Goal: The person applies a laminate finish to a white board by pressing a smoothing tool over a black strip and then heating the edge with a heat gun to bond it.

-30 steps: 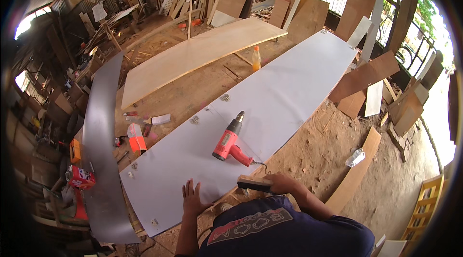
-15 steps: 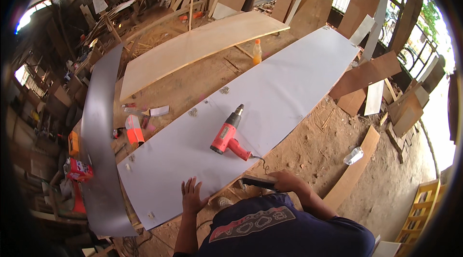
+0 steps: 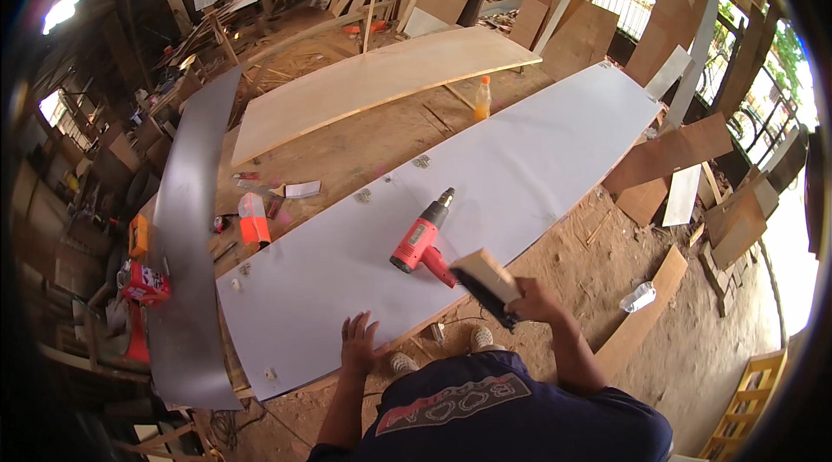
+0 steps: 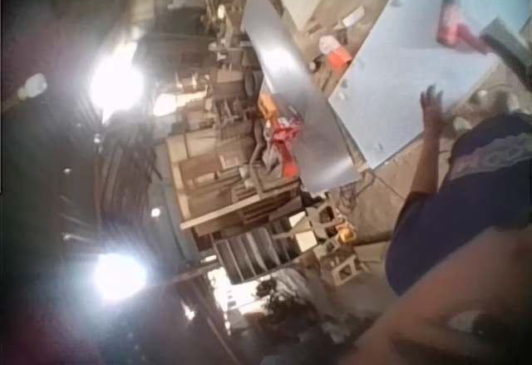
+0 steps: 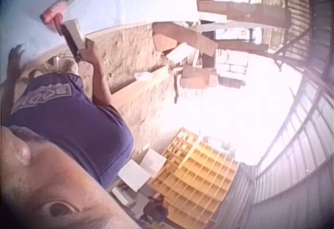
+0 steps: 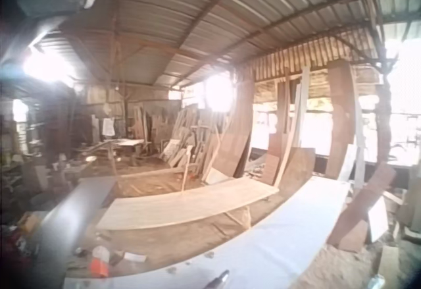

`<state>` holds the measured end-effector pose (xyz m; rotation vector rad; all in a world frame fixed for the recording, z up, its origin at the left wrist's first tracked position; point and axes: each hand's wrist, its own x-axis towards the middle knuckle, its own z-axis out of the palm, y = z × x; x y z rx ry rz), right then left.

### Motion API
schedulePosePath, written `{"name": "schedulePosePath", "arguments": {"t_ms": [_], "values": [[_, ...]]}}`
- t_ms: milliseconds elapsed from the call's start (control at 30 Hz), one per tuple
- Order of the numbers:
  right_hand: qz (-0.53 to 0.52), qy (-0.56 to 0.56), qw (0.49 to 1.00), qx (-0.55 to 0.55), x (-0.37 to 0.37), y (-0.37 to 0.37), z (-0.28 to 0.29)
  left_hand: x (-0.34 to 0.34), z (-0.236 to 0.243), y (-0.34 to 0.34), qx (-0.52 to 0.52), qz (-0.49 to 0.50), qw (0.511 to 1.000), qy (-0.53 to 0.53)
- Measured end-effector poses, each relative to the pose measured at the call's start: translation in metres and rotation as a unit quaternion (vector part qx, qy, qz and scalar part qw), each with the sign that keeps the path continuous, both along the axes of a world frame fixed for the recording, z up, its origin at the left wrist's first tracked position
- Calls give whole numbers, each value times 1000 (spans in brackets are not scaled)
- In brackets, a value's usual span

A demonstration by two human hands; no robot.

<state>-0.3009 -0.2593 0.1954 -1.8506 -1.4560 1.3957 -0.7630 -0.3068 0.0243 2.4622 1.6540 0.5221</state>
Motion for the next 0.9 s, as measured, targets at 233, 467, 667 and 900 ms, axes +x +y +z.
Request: {"name": "schedulePosePath", "arguments": {"t_ms": [233,467,667,900], "values": [[-165,-242,944,151,46,40,-24,35,20,15,14,-12,1000,-26],[-116,-42,983,135,35,54,-39,45,13,3,23,3,999,-31],[-3,142,987,69,-86,45,-47,78,53,10,-246,132,846,-455],[214,117,967,72,-181,26,-19,50,71,2,-338,135,604,-709]]}}
